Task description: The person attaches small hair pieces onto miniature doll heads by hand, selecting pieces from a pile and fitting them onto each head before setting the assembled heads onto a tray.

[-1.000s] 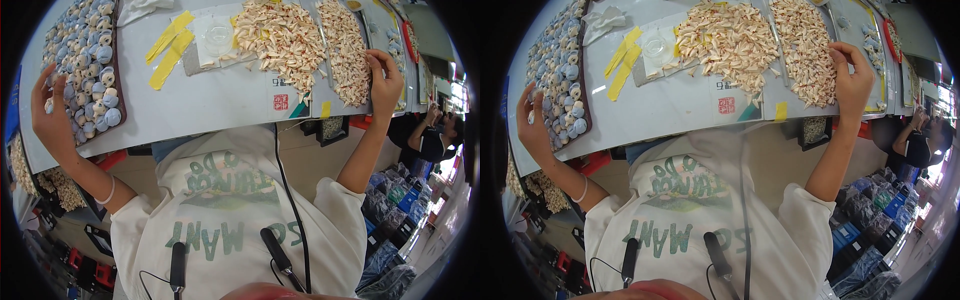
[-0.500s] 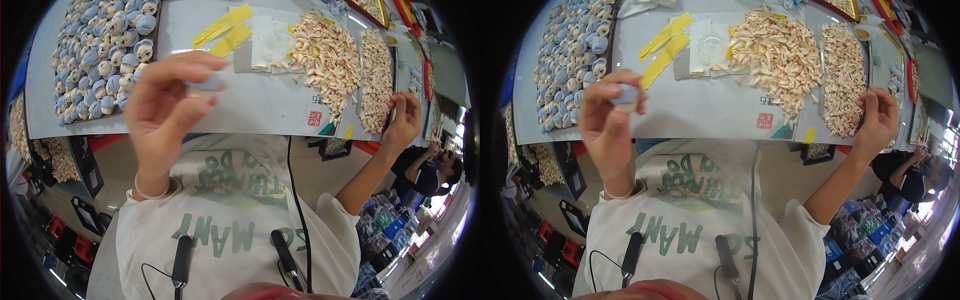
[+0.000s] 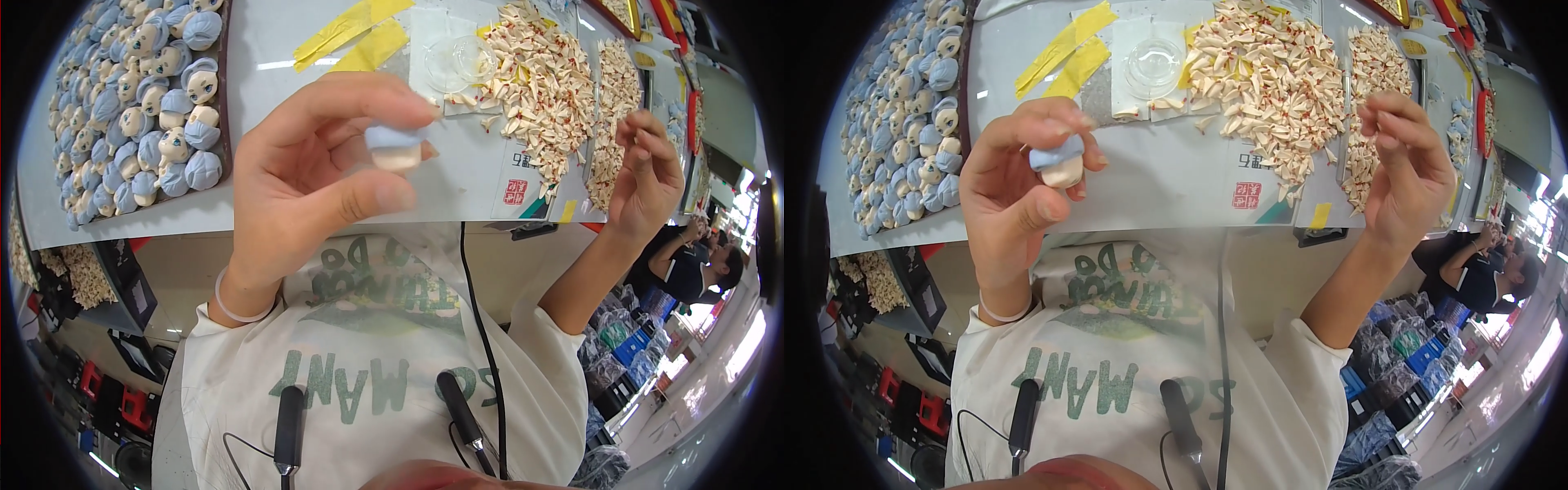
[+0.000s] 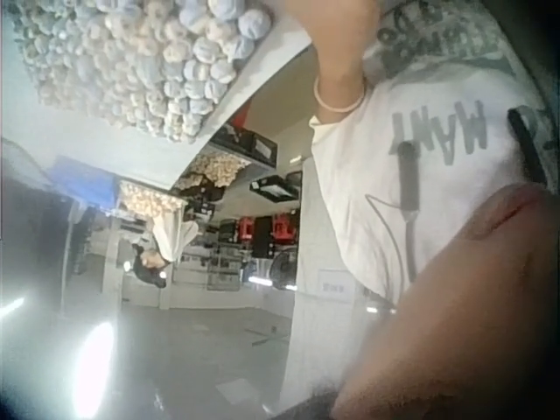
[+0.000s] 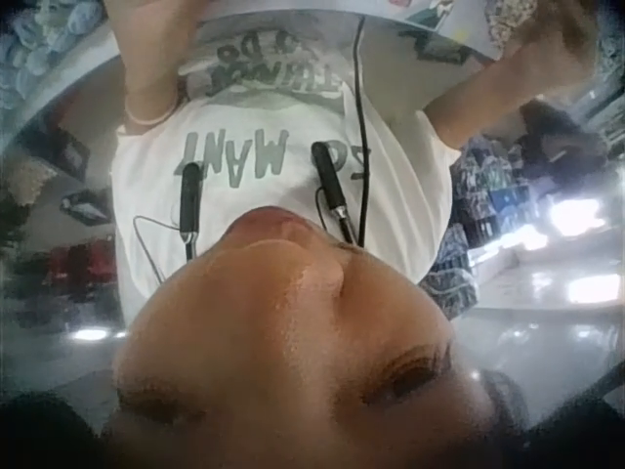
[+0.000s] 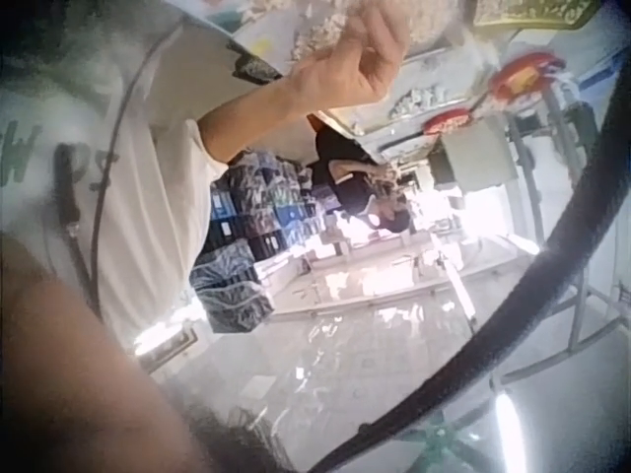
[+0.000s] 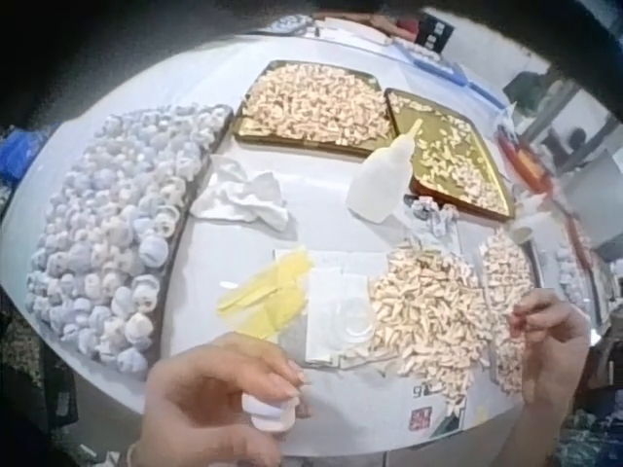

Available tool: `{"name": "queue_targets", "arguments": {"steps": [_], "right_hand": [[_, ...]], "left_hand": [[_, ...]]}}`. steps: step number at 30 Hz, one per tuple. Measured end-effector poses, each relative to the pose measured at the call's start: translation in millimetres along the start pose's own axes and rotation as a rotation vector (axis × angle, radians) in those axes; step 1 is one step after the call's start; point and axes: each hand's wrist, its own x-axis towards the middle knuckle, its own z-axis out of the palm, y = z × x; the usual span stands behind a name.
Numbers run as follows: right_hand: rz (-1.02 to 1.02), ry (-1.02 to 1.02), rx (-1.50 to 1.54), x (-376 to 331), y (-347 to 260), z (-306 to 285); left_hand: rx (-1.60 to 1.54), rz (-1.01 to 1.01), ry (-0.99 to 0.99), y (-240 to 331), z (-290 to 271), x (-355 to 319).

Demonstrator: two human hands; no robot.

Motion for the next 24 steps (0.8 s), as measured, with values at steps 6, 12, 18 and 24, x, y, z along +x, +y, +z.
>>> {"name": "queue_targets", "arguments": {"steps": [6,12,18,24], "right_hand": [[0.03,-0.175,-0.049,15.9,-5.4,23.0],[0.085,-0.222,0.256,24.5,-3.2,48.9],[0.069,-0.179,-0.012,29.1,-8.4,72.7],[-0.06,-0.218,-0.187,37.4,-5.6,80.6]], "left_hand": [[0.047,-0.164,0.032,8.1,3.2,-1.4],[0.08,-0.043,0.005,-0.7,1.2,0.3],[-0.034,-0.163,0.016,5.0,4.2,-1.3],[0.028,-0.053,-0.146,-2.2,-7.4,1.9]]}}
